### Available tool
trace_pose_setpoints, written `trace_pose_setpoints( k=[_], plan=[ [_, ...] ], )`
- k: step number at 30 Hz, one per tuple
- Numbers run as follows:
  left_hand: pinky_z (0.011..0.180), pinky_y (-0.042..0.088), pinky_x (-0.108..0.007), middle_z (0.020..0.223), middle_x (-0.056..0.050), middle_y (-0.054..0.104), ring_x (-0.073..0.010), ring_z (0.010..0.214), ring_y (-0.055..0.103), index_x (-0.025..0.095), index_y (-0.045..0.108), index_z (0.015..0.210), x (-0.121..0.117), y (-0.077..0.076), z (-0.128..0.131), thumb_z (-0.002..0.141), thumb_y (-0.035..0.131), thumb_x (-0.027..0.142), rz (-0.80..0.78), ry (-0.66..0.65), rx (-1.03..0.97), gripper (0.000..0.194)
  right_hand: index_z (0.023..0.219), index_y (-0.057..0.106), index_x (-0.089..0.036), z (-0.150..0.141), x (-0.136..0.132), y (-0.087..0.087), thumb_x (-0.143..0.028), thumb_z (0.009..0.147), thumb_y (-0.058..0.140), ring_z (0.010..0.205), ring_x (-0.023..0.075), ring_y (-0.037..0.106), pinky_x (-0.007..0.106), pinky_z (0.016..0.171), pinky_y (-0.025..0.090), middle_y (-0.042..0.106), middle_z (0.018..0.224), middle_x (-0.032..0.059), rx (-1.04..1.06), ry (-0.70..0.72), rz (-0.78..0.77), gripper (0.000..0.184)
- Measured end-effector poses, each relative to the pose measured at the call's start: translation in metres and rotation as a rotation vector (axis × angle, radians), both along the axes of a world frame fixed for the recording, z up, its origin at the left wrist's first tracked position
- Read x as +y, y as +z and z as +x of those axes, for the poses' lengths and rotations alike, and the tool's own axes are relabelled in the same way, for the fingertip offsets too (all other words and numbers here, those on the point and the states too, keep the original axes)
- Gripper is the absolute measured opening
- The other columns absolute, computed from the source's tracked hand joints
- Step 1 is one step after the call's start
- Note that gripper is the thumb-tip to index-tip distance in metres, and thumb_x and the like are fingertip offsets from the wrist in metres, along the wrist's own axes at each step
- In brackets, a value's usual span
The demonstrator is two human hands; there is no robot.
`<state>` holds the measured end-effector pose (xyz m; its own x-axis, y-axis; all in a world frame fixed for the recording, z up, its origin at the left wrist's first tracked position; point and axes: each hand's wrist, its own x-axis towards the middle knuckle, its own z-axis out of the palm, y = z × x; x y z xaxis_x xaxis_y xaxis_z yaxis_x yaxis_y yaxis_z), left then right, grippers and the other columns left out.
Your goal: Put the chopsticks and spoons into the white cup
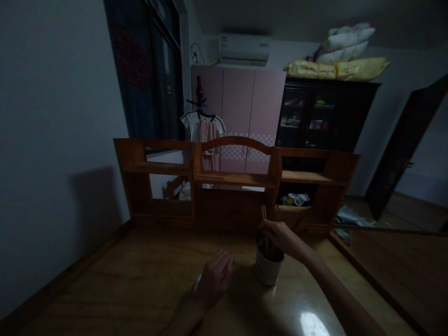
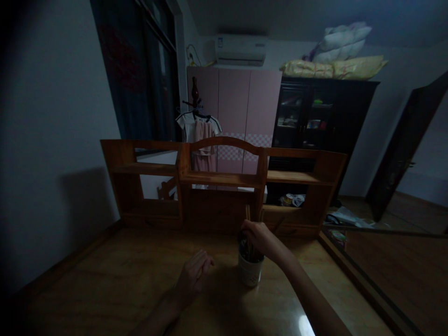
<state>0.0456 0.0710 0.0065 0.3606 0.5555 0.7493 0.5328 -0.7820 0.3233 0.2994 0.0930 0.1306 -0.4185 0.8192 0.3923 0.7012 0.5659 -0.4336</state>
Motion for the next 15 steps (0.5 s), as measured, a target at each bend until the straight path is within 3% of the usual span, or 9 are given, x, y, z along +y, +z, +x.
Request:
trace_pose_setpoints(
  k=[4,10,15],
  plan=[
    [0.094,0.049,-0.041,0.084,-0.006,0.064,-0.0176,0.084,0.062,0.018,0.056,0.088,-0.0001,0.0011,0.0006,0.096,0.033,0.016,0.038,0.018,0.008,0.025,0.103,0.065,-0.017,-0.0007,-0.0038,0.0041,-0.01,0.089,0.045,0.08,0.0152,0.065,0.023,0.07,0.047,0.069,0.09,0.0039,-0.003,0.017,-0.002,0.026],
    [0.088,0.051,-0.037,0.075,-0.004,0.06,-0.0162,0.075,0.059,0.018,0.055,0.082,-0.0019,0.0043,0.0015,0.096,0.033,0.016,0.006,0.003,-0.007,0.026,0.117,0.063,-0.016,0.0019,-0.0038,0.0016,-0.01,0.09,0.041,0.089,0.0174,0.067,0.026,0.077,0.05,0.07,0.101,0.0076,-0.008,0.005,0.017,0.036],
    [0.091,0.049,-0.038,0.081,-0.004,0.062,-0.0167,0.08,0.059,0.018,0.056,0.086,0.0007,-0.0004,0.0014,0.096,0.035,0.015,0.01,0.016,-0.01,0.023,0.117,0.064,-0.016,0.0019,-0.0051,0.0057,-0.012,0.092,0.041,0.096,0.019,0.066,0.03,0.083,0.05,0.069,0.106,0.0095,0.015,-0.003,0.097,0.034]
  ],
)
